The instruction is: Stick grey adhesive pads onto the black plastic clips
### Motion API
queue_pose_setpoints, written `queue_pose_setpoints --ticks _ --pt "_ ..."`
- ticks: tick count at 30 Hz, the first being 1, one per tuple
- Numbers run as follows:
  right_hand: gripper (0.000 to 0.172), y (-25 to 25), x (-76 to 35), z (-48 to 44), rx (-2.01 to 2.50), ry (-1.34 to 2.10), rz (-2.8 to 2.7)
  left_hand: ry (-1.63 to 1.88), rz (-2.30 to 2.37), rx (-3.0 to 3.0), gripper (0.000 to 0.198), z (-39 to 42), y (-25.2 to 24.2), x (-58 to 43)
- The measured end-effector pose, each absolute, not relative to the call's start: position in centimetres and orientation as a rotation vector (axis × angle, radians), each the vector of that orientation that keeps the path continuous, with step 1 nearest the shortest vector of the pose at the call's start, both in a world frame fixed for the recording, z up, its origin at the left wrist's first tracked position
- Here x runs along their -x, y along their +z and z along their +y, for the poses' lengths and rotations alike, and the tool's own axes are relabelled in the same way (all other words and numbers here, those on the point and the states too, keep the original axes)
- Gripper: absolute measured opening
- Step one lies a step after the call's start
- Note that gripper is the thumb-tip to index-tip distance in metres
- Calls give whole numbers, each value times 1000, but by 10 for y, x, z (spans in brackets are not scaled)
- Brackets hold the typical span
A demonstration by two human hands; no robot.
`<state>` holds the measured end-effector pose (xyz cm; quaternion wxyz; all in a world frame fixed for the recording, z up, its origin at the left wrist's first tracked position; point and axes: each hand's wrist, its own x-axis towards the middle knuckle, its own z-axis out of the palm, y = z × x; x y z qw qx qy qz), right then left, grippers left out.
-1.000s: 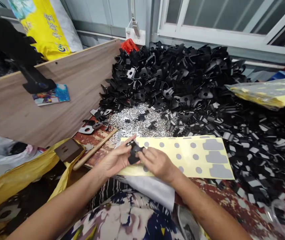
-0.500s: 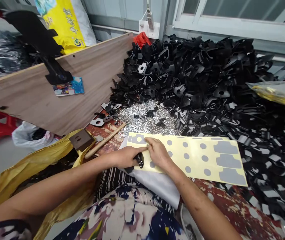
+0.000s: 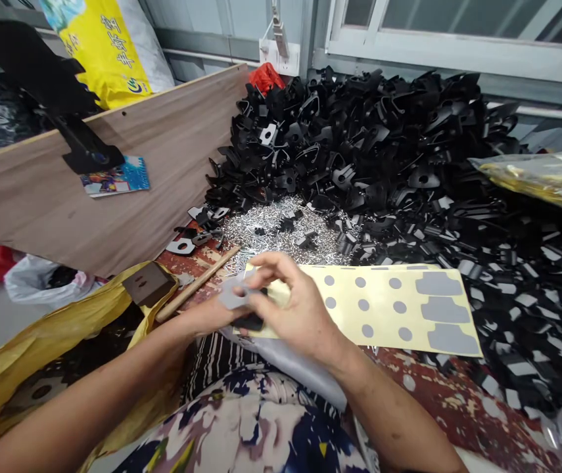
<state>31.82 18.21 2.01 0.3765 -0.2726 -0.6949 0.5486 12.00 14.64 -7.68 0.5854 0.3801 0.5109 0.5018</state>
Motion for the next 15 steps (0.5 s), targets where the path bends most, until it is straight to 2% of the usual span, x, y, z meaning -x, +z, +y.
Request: queue_pose_setpoints --ticks 2,6,15 --pt "31 -2 -327 185 858 1156 -1776 1164 1140 -773 50 139 -66 -117" --pt "34 -48 -334 190 944 1195 -1689 1326 958 -414 65 126 -56 -122" --pt "30 -66 -303 181 976 1154 -1541 1389 753 -304 48 129 -59 -150"
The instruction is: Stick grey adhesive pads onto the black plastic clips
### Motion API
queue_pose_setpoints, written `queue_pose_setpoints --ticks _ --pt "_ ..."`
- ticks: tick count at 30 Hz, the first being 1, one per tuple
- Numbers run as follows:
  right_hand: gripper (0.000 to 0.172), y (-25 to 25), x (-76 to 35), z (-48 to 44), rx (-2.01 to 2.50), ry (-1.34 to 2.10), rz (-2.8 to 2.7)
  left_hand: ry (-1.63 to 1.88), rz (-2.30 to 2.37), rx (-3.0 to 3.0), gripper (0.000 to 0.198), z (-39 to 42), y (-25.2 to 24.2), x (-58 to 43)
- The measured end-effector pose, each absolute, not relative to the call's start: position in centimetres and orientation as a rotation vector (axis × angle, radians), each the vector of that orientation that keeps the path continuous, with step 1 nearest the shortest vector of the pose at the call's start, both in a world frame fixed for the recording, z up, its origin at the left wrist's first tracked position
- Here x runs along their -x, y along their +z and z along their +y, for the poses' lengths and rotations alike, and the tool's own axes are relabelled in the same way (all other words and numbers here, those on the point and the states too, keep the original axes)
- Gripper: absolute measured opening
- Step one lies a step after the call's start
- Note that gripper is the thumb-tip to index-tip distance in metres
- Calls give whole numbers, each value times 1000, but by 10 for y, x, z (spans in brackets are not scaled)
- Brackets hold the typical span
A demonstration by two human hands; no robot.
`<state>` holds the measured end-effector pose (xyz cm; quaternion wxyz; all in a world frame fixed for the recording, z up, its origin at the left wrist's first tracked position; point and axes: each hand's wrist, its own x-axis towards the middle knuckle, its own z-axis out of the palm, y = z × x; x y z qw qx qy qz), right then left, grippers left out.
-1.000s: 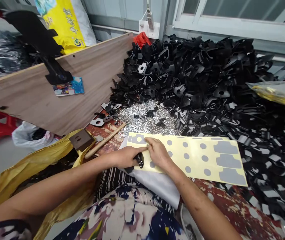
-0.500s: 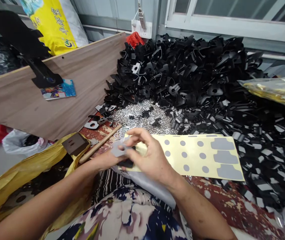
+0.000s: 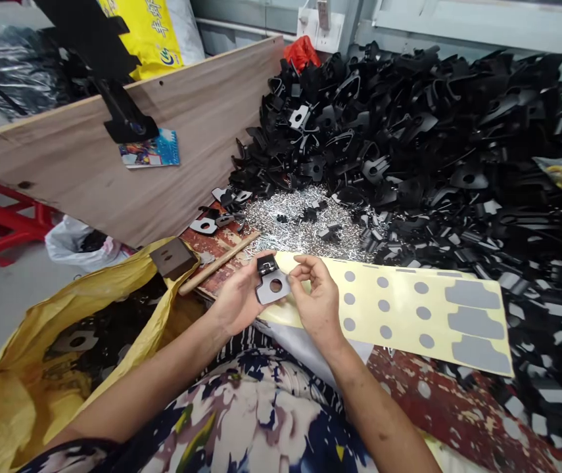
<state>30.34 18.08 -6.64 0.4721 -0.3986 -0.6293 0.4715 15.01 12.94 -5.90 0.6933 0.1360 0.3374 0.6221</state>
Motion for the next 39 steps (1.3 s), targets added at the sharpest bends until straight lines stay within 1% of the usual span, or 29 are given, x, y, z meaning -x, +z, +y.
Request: queue_pose_setpoints --ticks 4,18,24,27,30,33,36,39 --pt "29 -71 -300 179 986 1176 -1528 1407 709 -269 43 128 -58 -151" --pt "27 -80 -301 185 980 1233 -1438 1426 691 -211 39 129 -59 -151" --pt "24 -82 -298 181 983 1154 -1472 1439 685 -212 44 129 -61 -151" --pt "24 -81 -298 178 974 1078 -1536 1428 700 -240 53 127 -59 -150" --pt "20 -78 -299 174 961 904 -1682 1435 748 -316 63 126 -59 -154" --pt "18 -77 -297 169 872 589 -1878 1564 888 -419 58 129 -66 -161" --pt "27 -80 -294 165 787 213 -2003 1718 1041 -496 49 132 -77 -168" --pt "38 -82 -296 162 756 -118 -2118 1785 1100 -530 49 133 -86 -170"
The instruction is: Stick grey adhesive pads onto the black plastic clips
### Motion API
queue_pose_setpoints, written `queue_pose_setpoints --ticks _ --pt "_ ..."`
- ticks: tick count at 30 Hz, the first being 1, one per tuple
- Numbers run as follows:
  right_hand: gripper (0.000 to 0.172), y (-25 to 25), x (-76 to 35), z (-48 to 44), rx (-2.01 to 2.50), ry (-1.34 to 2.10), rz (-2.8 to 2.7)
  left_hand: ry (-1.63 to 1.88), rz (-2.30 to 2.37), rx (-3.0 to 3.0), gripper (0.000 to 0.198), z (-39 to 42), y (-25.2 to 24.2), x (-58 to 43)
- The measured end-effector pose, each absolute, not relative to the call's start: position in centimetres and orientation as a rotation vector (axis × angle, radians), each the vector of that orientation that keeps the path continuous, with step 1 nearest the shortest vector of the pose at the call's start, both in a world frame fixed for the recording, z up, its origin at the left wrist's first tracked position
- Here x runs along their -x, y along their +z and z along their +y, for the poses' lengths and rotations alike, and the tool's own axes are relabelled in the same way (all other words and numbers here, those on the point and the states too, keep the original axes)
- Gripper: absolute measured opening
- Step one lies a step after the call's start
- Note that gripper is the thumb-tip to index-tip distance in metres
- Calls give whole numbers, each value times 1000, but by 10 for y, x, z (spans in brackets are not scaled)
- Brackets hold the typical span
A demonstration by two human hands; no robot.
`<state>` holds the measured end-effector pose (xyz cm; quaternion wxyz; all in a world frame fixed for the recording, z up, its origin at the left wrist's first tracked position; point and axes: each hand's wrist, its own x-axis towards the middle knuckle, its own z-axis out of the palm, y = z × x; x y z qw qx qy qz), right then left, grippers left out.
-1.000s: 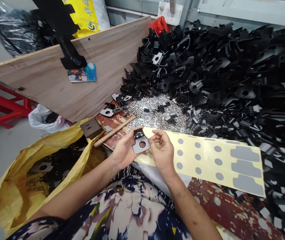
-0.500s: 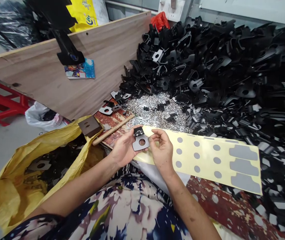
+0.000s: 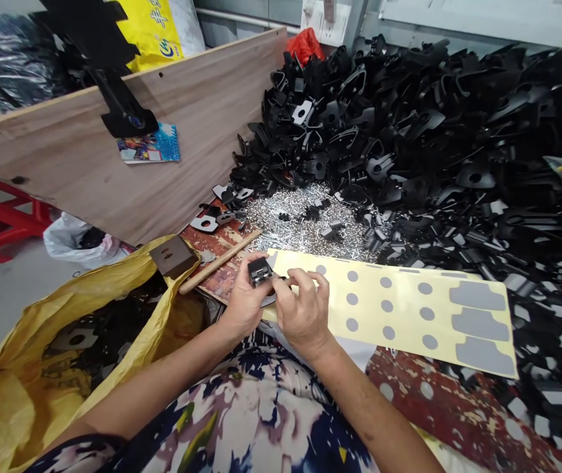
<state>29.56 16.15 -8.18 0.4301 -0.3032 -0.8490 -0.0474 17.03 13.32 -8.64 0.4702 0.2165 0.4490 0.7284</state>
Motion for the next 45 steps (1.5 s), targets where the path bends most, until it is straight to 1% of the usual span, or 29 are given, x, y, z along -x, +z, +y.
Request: queue_pose_setpoints --ticks 3,4,6,7,9,10,11,12,14,15,16,17,18,20,21,23,25,27,28,31,32,34,36,37,38,40,42,43,45 --pt "43 -76 -302 163 861 -264 -2137 1812 1129 -512 50 133 -90 -171" --pt "49 -72 -304 165 927 -257 -2120 1788 1120 -478 51 132 -90 -170" --pt "63 -64 -309 169 1028 -107 -2120 1680 1078 -413 54 129 -85 -167" --pt "65 -61 -312 171 1038 51 -2156 1621 1065 -407 57 126 -79 -163" --pt "57 -57 -320 173 961 440 -2281 1536 1129 -513 57 114 -60 -145" --pt "51 -56 -326 175 888 583 -2362 1526 1224 -635 56 104 -47 -131" --pt "46 -57 -335 177 811 648 -2449 1519 1357 -793 54 91 -33 -112" --pt "42 -59 -346 180 747 625 -2535 1520 1545 -1004 54 75 -20 -91" --pt "37 -66 -375 191 673 405 -2677 1558 2018 -1392 69 35 -2 -41" --pt "36 -71 -391 197 664 278 -2721 1508 2290 -1461 74 13 1 -15" --pt "39 -76 -407 205 669 180 -2754 1385 2542 -1433 75 -10 -2 10" --pt "44 -82 -421 211 675 118 -2784 1168 2709 -1412 73 -30 -10 35" --pt "49 -88 -432 217 676 90 -2811 953 2785 -1430 68 -48 -21 57" --pt "59 -98 -443 224 670 111 -2844 521 2712 -1545 64 -72 -48 90" --pt "62 -103 -441 226 669 145 -2846 373 2723 -1596 64 -76 -60 99" --pt "63 -109 -424 224 686 224 -2814 185 2733 -1651 63 -70 -73 102" --pt "62 -112 -391 219 725 309 -2767 144 2735 -1687 60 -47 -70 85" --pt "63 -114 -350 212 782 408 -2719 219 2690 -1754 55 -15 -57 55" --pt "63 -114 -329 210 797 465 -2689 314 2642 -1806 51 3 -50 38" --pt "67 -112 -273 206 782 583 -2528 776 2294 -1918 36 55 -37 -19" --pt "65 -108 -260 207 779 578 -2480 912 2132 -1907 32 71 -36 -37" --pt "47 -96 -248 216 768 551 -2396 1076 1868 -1811 27 97 -38 -72" --pt "25 -78 -258 237 790 510 -2326 1130 1698 -1648 26 117 -44 -102" --pt "21 -68 -270 254 818 482 -2285 1136 1626 -1552 25 125 -48 -114" --pt "22 -59 -285 274 861 449 -2239 1135 1557 -1456 25 131 -53 -125" --pt "29 -44 -318 322 997 357 -2110 1103 1436 -1308 25 140 -64 -141" --pt "35 -38 -344 373 1168 270 -1949 1025 1363 -1292 27 147 -75 -152" --pt "41 -38 -352 395 1299 205 -1891 958 1361 -1351 28 150 -79 -156" --pt "62 -43 -359 427 1434 219 -1963 776 1445 -1566 33 157 -85 -157"
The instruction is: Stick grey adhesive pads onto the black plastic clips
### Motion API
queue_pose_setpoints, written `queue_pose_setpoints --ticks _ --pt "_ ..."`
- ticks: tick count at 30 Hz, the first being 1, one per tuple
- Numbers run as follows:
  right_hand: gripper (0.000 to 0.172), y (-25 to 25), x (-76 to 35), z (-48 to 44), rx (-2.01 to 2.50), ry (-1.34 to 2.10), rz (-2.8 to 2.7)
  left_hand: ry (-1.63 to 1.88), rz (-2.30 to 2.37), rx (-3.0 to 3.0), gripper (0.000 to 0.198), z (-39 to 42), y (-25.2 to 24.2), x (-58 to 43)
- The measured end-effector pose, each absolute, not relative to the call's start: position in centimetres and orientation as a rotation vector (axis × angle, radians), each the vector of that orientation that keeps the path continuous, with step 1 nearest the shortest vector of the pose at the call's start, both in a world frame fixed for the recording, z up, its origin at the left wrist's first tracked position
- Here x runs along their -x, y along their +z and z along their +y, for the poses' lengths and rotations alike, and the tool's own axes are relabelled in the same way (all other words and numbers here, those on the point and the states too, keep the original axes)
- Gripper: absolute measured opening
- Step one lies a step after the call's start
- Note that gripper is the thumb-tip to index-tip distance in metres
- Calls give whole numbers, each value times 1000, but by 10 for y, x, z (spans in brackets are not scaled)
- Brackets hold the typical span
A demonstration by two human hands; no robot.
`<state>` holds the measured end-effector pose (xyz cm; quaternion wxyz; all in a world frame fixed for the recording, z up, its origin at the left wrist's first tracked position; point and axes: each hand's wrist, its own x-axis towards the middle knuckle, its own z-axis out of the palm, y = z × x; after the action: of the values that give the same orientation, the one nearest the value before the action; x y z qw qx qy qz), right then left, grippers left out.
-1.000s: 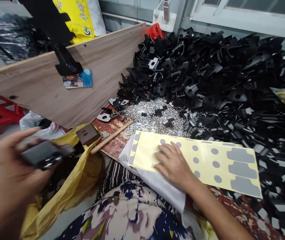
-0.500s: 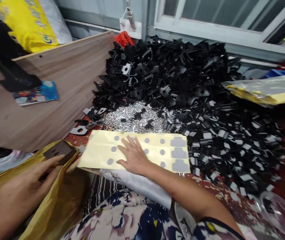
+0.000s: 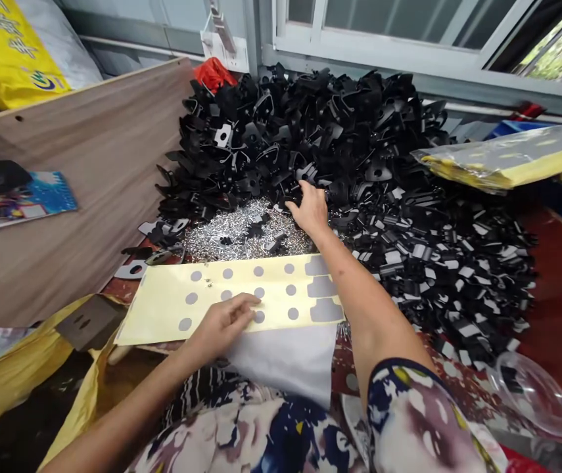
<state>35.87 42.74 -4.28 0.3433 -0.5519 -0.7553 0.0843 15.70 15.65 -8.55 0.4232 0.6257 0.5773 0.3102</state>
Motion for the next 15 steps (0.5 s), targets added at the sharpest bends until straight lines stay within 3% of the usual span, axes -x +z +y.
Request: queue_pose_setpoints --ticks 2,7,12,15 --pt "68 -48 -356 443 1459 267 -2119 517 1612 -1804 45 163 -87 -150" --pt "53 -49 -369 429 1327 266 -2041 25 1907 -2039 58 183 -74 -110" --pt "50 -59 -429 354 1194 853 -1469 73 1932 -2071 54 188 -61 -105" --pt "38 -71 -444 285 1122 1152 -1208 403 1820 -2053 48 179 -59 -137"
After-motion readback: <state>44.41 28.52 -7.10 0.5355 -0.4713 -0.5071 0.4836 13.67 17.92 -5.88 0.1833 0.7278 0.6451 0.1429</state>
